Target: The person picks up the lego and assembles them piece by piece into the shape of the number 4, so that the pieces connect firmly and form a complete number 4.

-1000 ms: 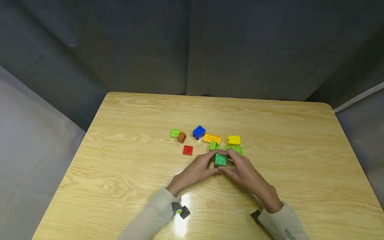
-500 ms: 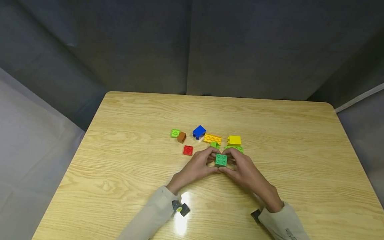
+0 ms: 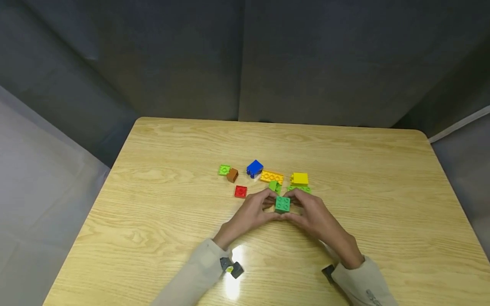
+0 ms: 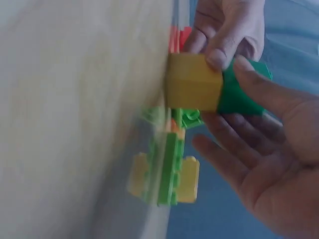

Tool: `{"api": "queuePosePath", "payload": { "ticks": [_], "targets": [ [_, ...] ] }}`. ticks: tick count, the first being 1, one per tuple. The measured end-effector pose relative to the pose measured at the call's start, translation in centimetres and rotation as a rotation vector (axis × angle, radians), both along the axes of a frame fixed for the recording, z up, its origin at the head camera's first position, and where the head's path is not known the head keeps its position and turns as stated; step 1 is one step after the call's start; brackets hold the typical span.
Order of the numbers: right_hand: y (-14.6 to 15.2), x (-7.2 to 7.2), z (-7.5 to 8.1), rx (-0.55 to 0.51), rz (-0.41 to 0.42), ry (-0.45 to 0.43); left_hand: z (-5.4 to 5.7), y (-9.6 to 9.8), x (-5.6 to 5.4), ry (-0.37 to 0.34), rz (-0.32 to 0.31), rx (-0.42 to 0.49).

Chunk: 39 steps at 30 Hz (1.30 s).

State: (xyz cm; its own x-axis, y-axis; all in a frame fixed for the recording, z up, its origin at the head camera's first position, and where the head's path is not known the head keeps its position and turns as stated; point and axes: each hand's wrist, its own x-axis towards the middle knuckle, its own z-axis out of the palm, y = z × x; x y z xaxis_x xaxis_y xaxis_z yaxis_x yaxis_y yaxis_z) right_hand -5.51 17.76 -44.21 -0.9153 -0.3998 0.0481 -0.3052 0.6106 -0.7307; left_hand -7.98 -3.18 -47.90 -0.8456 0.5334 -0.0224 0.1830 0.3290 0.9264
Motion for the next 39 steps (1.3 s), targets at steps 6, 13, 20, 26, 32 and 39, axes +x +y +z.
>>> {"api": "queuePosePath", "payload": {
  "ticks": [6, 13, 20, 26, 32, 39],
  "targets": [
    [2.1, -0.4, 0.6, 0.088, 0.007, 0.042, -0.2, 0.1, 0.1, -0.025, 0.016, -0.037],
    [3.6, -0.7, 0.7, 0.144, -0.052, 0.056, -0.1, 0.1, 0.1, -0.052, 0.026, -0.057],
    [3.6, -1.3, 0.2, 0.178, -0.060, 0.046, -0.2, 0.1, 0.1, -0.058, 0.034, -0.056],
    [3.2, -1.8, -0.2, 0.213, -0.034, 0.027, -0.3, 0.1, 0.0, -0.059, 0.033, -0.048],
    [3.1, -1.9, -0.6, 0.223, -0.020, 0.038, -0.4, 0.1, 0.0, -0.065, 0.031, -0.042],
    [3.0, -2.0, -0.7, 0.268, -0.023, 0.072, -0.5, 0.0, 0.0, -0.079, 0.031, -0.025]
  ]
}}
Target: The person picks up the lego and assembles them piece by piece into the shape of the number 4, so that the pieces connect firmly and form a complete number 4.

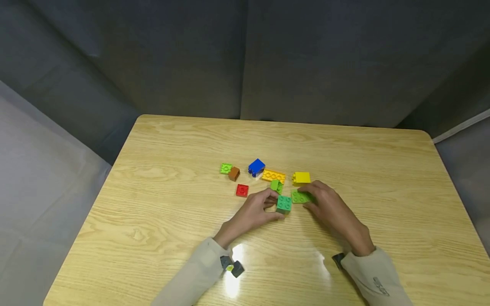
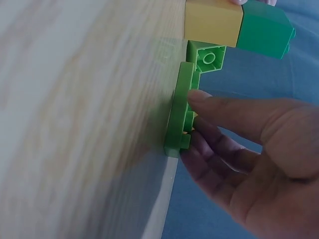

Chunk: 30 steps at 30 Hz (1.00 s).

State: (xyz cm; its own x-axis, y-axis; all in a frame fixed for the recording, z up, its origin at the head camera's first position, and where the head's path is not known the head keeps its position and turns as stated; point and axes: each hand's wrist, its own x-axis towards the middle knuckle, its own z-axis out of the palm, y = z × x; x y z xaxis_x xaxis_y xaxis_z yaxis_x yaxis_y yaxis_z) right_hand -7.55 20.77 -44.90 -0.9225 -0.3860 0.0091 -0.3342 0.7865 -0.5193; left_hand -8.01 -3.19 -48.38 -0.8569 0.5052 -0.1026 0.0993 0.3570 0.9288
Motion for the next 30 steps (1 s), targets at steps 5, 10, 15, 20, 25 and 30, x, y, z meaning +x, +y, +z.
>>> {"api": "queuePosePath", "payload": {
  "ticks": [5, 10, 15, 20, 25, 30],
  "targets": [
    [0.08, 0.09, -0.04, 0.007, -0.010, -0.014, 0.03, 0.04, -0.02, -0.006, -0.001, -0.005],
    [0.19, 0.15, -0.11, 0.007, -0.006, -0.027, -0.02, -0.04, -0.06, 0.011, -0.025, -0.012],
    [0.30, -0.06, -0.16, -0.003, 0.014, -0.037, 0.12, -0.40, -0.16, 0.060, -0.070, -0.024],
    [0.41, -0.20, -0.26, 0.003, 0.016, -0.051, 0.17, -0.56, -0.25, 0.115, -0.099, 0.015],
    [0.36, -0.16, -0.23, 0.009, 0.013, -0.055, 0.32, -0.42, -0.34, 0.242, -0.102, 0.031],
    [0.30, -0.03, -0.17, 0.022, 0.009, -0.058, 0.41, -0.18, -0.41, 0.297, -0.088, 0.020]
  ]
}}
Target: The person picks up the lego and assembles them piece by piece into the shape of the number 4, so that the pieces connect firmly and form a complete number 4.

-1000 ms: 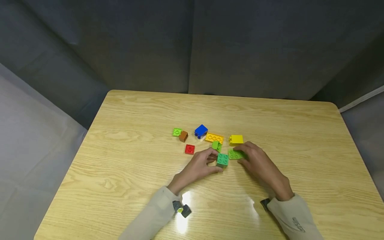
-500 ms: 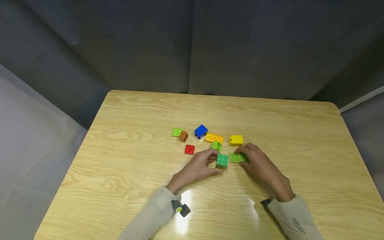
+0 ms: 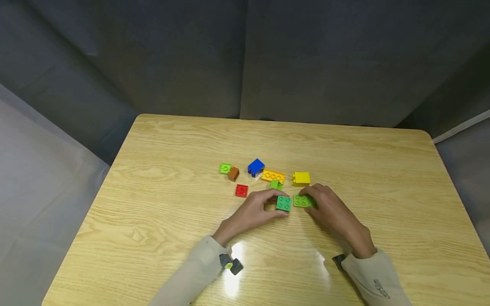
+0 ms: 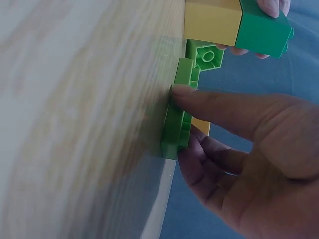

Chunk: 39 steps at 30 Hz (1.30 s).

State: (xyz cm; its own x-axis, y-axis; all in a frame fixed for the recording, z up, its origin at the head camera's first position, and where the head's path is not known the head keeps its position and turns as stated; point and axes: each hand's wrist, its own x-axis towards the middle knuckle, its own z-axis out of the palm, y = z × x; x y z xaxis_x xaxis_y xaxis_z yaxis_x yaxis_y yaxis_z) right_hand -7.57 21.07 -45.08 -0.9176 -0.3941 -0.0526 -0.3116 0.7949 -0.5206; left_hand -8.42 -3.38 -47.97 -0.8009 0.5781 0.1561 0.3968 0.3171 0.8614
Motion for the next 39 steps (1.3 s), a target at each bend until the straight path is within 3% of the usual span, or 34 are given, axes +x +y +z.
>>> {"api": "queuePosePath", "payload": {
  "ticks": [17, 28, 39],
  "targets": [
    [-0.1, 0.2, 0.1, 0.039, -0.014, -0.009, 0.3, 0.3, 0.3, -0.081, 0.031, 0.000],
    [-0.1, 0.4, 0.3, 0.051, -0.030, 0.002, 0.1, 0.4, 0.2, -0.087, 0.035, 0.004],
    [-0.1, 1.1, 0.3, -0.044, -0.075, 0.101, -0.1, 0.4, 0.3, -0.121, 0.032, 0.058]
  ]
}}
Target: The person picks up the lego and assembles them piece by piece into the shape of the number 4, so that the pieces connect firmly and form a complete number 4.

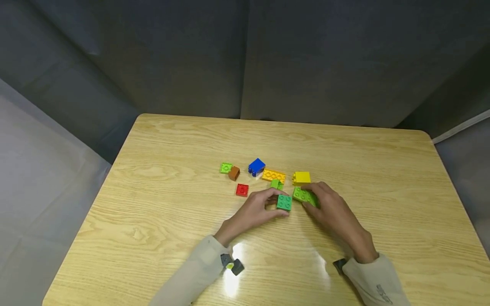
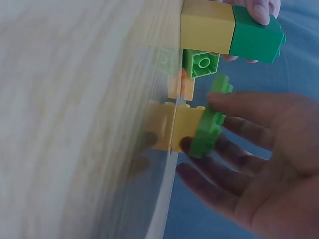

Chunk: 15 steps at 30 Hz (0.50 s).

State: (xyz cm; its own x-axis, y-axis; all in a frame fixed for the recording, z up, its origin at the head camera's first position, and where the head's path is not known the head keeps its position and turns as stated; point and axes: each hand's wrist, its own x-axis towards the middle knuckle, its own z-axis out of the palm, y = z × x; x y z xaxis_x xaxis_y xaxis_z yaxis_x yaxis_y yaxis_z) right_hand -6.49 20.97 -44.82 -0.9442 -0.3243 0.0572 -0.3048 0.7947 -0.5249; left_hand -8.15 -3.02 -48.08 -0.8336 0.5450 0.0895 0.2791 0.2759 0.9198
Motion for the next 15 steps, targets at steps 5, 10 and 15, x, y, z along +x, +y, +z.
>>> {"api": "queuePosePath", "payload": {
  "ticks": [5, 10, 15],
  "targets": [
    [-0.34, 0.04, 0.07, -0.100, -0.036, 0.046, -0.10, 0.00, -0.04, -0.002, 0.004, 0.007],
    [-0.52, 0.09, 0.12, -0.208, -0.042, 0.089, -0.16, 0.00, -0.01, 0.005, 0.012, -0.010],
    [-0.75, 0.15, 0.26, -0.303, -0.022, 0.146, -0.17, 0.00, 0.01, 0.013, 0.012, -0.023]
  ]
}}
